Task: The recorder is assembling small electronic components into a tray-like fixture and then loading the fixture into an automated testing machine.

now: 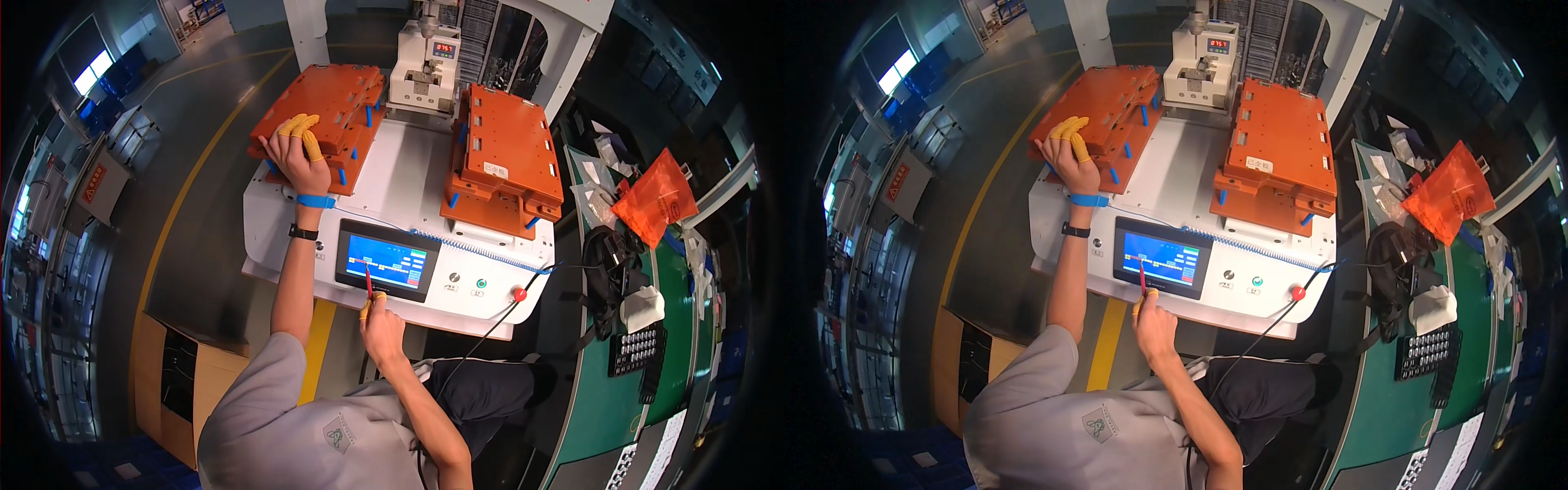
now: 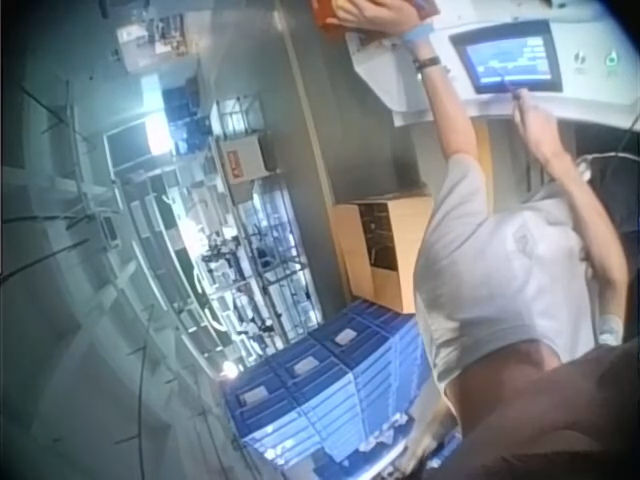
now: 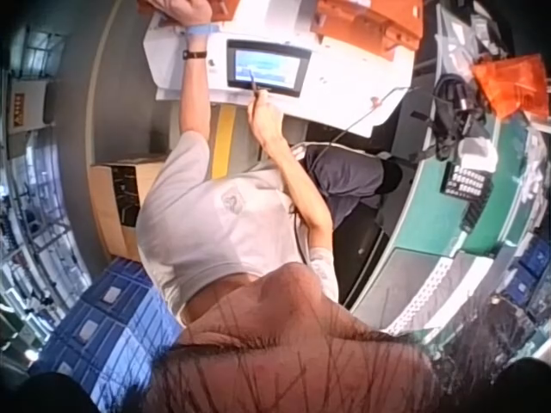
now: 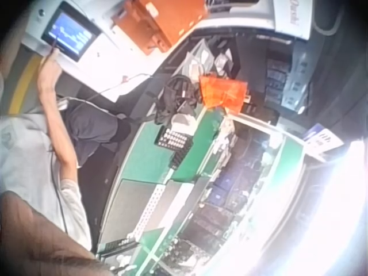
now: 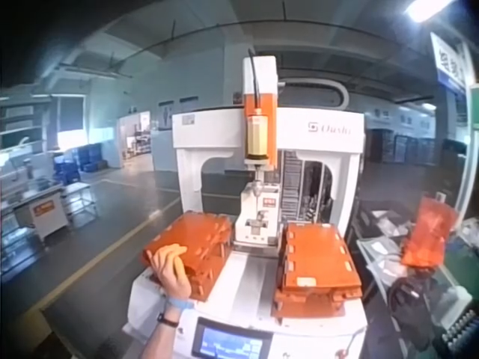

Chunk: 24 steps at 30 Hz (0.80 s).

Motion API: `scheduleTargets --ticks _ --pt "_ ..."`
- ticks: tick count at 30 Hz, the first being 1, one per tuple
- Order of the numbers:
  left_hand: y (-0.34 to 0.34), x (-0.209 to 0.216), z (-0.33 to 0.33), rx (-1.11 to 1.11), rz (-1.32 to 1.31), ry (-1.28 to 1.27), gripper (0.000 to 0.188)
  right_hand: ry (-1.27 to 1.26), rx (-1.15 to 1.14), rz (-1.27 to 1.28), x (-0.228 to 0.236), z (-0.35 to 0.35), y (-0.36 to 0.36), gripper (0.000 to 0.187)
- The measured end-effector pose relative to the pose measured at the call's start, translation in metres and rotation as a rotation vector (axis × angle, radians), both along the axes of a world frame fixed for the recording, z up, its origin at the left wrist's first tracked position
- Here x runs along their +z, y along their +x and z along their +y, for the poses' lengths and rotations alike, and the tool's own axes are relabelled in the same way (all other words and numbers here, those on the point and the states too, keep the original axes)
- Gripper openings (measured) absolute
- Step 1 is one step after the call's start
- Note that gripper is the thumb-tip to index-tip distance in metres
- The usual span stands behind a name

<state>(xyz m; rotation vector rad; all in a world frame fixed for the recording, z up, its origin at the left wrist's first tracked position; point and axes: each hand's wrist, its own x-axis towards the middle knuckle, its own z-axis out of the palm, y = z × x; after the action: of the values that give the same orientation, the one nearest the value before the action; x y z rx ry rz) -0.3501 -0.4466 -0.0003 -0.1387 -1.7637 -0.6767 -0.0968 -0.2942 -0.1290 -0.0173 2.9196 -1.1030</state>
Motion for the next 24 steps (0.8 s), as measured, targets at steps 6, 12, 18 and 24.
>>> scheduleTargets --ticks 6,12,18,24 --pt "-0.0012 -0.0011 -0.0008 0.021 0.000 -0.012 0.031 0.001 -0.002 -0.010 -0.0035 -0.0001 -0.0003 0.041" --pt "-0.0009 -0.0021 -0.0006 0.015 -0.023 -0.017 0.031 0.030 -0.002 0.077 -0.0038 0.0053 0.0018 0.037" --pt "-0.0022 -0.0022 -0.0001 0.009 0.010 0.005 0.032 0.002 -0.015 0.001 0.0011 0.0059 -0.0012 0.042" --pt "-0.0011 -0.0015 0.0008 0.007 -0.009 0.001 0.033 -0.003 -0.014 0.013 -0.0038 0.0048 -0.0011 0.039"
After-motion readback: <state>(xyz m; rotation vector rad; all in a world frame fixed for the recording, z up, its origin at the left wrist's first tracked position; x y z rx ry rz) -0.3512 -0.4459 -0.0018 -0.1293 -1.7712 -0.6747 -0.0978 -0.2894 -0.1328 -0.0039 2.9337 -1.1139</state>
